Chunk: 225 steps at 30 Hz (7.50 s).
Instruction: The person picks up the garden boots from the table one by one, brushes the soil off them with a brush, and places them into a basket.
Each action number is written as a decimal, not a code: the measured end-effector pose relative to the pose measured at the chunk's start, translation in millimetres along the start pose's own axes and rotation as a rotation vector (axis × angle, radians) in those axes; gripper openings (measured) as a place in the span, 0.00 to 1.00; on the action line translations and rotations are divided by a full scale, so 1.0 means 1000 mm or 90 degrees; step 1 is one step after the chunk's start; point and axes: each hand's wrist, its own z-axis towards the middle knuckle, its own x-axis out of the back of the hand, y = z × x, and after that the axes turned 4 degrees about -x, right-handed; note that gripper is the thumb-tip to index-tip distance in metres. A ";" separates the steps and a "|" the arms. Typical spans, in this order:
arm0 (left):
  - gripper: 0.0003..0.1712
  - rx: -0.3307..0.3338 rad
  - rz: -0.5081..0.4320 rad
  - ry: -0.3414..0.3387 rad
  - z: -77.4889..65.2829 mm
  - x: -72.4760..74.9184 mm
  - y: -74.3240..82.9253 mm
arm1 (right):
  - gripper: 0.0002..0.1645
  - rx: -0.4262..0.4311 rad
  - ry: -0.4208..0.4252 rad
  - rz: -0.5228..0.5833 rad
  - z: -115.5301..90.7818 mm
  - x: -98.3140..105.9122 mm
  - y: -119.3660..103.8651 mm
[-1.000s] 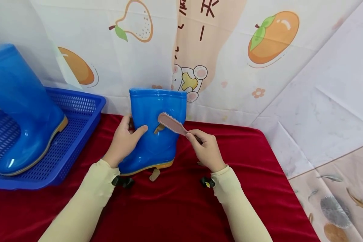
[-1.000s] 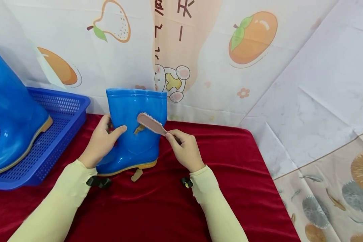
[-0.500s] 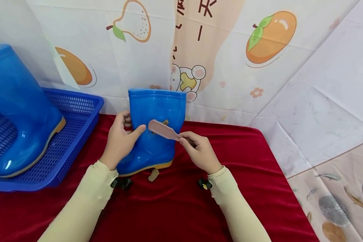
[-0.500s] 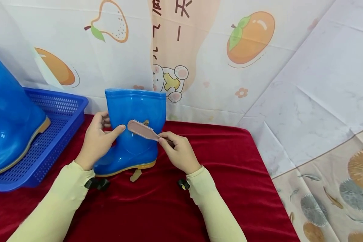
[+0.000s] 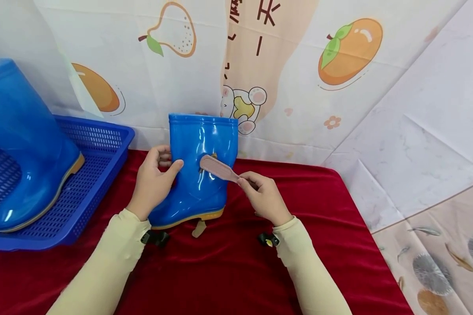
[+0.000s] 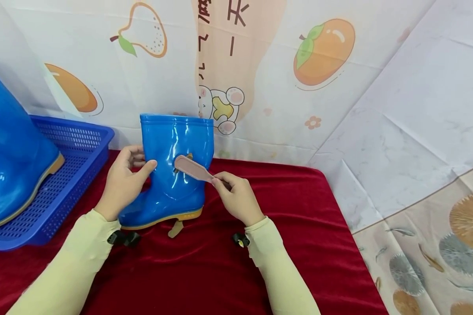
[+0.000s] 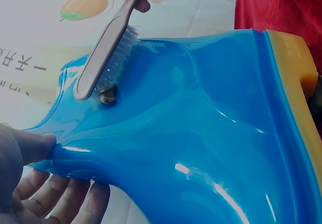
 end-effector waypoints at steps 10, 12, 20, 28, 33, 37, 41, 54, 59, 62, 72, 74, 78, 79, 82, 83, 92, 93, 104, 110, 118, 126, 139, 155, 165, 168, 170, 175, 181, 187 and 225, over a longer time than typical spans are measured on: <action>0.31 -0.013 0.004 -0.004 -0.002 -0.003 -0.003 | 0.11 0.007 -0.031 0.082 -0.002 -0.001 -0.004; 0.31 -0.015 0.001 -0.017 -0.002 -0.003 -0.002 | 0.12 0.022 -0.023 0.087 -0.001 -0.002 -0.003; 0.31 -0.019 -0.009 -0.038 -0.001 -0.004 0.002 | 0.12 0.007 0.020 0.030 -0.001 -0.001 -0.002; 0.30 -0.021 0.002 -0.021 0.002 -0.001 0.001 | 0.10 -0.051 -0.017 0.021 -0.003 0.013 -0.009; 0.30 -0.018 0.003 -0.022 0.000 -0.003 0.002 | 0.10 -0.037 -0.025 0.037 -0.004 0.014 -0.009; 0.29 -0.020 -0.003 -0.029 -0.002 -0.004 0.004 | 0.10 -0.003 -0.028 0.055 -0.004 0.008 -0.008; 0.28 -0.025 0.003 -0.022 -0.002 -0.005 0.003 | 0.09 -0.010 -0.013 0.036 -0.004 0.006 -0.008; 0.27 -0.031 0.012 0.001 -0.001 -0.003 -0.004 | 0.10 -0.066 -0.046 -0.017 -0.007 0.022 -0.012; 0.28 -0.026 0.009 0.003 -0.001 -0.001 -0.004 | 0.09 -0.063 -0.053 -0.037 -0.007 0.029 -0.011; 0.29 -0.025 0.001 0.006 -0.002 0.000 -0.004 | 0.08 -0.060 -0.047 -0.042 -0.007 0.033 -0.012; 0.30 -0.022 -0.008 0.002 -0.002 0.000 -0.004 | 0.08 0.020 -0.025 0.011 -0.007 0.026 -0.015; 0.30 -0.021 -0.006 -0.001 -0.002 -0.001 -0.004 | 0.09 0.026 -0.030 0.009 -0.007 0.022 -0.015; 0.30 -0.021 -0.006 -0.006 -0.002 -0.002 -0.004 | 0.10 0.005 -0.027 -0.015 -0.006 0.017 -0.013; 0.30 -0.020 -0.007 -0.007 -0.001 -0.003 -0.004 | 0.10 -0.003 -0.024 -0.023 -0.006 0.016 -0.012; 0.30 -0.020 -0.008 -0.009 -0.001 -0.003 -0.003 | 0.09 -0.024 -0.015 -0.037 -0.007 0.018 -0.011; 0.30 -0.020 -0.008 -0.010 -0.001 -0.003 -0.003 | 0.09 -0.028 -0.014 -0.041 -0.007 0.019 -0.010; 0.29 -0.017 -0.009 -0.002 -0.001 -0.003 -0.003 | 0.09 -0.046 -0.051 -0.050 -0.010 0.037 -0.009; 0.29 -0.017 -0.009 -0.002 -0.001 -0.003 -0.004 | 0.09 -0.048 -0.053 -0.051 -0.010 0.039 -0.009; 0.30 -0.026 -0.019 0.001 -0.003 -0.004 -0.003 | 0.10 -0.007 -0.082 -0.002 -0.007 0.027 -0.008; 0.30 -0.026 -0.010 0.007 -0.002 -0.004 -0.002 | 0.09 -0.030 -0.045 -0.037 -0.007 0.025 -0.007; 0.29 -0.019 -0.002 0.023 -0.002 -0.002 -0.005 | 0.09 -0.062 -0.060 -0.051 -0.011 0.040 -0.013; 0.29 -0.033 -0.005 0.018 -0.003 -0.003 -0.006 | 0.09 0.006 -0.056 -0.019 -0.010 0.030 -0.011; 0.26 -0.037 -0.006 0.023 -0.002 -0.002 -0.004 | 0.08 -0.021 0.006 -0.067 -0.011 0.029 -0.011; 0.27 -0.029 -0.006 0.039 -0.003 0.004 -0.003 | 0.08 0.023 0.043 -0.062 -0.010 0.030 -0.011; 0.27 -0.044 -0.020 0.015 -0.003 -0.003 -0.001 | 0.08 0.027 0.027 -0.042 -0.010 0.021 -0.010; 0.27 -0.042 -0.020 0.020 -0.003 -0.002 -0.001 | 0.08 0.002 0.020 -0.063 -0.010 0.024 -0.011; 0.27 -0.040 -0.018 0.024 -0.003 -0.002 -0.002 | 0.08 -0.011 0.010 -0.079 -0.010 0.028 -0.011; 0.27 -0.034 -0.014 0.028 -0.003 0.000 -0.003 | 0.09 -0.048 -0.030 -0.100 -0.013 0.040 -0.014; 0.27 -0.035 -0.015 0.033 -0.003 0.000 -0.003 | 0.09 -0.089 -0.066 -0.097 -0.017 0.051 -0.017; 0.28 -0.036 -0.016 0.035 -0.004 0.000 -0.003 | 0.09 -0.037 0.000 -0.066 -0.015 0.049 -0.018; 0.25 -0.037 -0.019 0.018 -0.005 -0.003 -0.003 | 0.11 -0.004 0.000 -0.019 -0.006 0.027 0.000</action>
